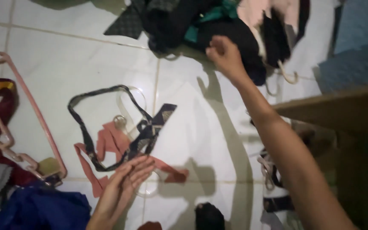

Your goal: Sorting and organizing various clothes and accessories on the floor and placing them into a cabinet.

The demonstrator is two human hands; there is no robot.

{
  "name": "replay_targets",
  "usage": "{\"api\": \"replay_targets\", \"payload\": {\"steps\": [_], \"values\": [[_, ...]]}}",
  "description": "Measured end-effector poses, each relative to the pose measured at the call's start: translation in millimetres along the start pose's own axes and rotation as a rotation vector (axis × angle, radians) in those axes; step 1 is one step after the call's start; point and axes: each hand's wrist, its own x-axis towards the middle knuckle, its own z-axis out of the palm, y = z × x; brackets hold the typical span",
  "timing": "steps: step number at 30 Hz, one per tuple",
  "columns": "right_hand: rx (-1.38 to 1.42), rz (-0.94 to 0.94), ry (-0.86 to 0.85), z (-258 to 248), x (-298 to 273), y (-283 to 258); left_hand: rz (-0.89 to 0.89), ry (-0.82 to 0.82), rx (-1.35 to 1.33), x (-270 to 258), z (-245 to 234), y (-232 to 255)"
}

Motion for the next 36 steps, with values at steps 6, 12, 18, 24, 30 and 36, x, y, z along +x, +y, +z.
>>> {"api": "replay_targets", "payload": {"steps": [6,12,18,24,30,36], "values": [[0.558,0.377,0.136,63,99,-40,0.001,0.035,-0.138,13,-36,-11],[0.347,0.766,0.222,109,133,3,0.037,0.066,-0.088,13,-63,-15],[0.849,0.172,0.295,70,61,-67,0.054,0.064,-0.089,-1,-48,-2],[1.083,0.222,-0.132,25,-93,-155,0.053,-0.019,-0.100,-3,-27,-5],[0.308,-0.044,-0.443,24,-207,-236,-0.004,0.061,0.012,0,14,-11],[0.332,-0.231,-0.845,19,-270,-300,-0.107,-0.039,-0.088,-11,39,-14]]}}
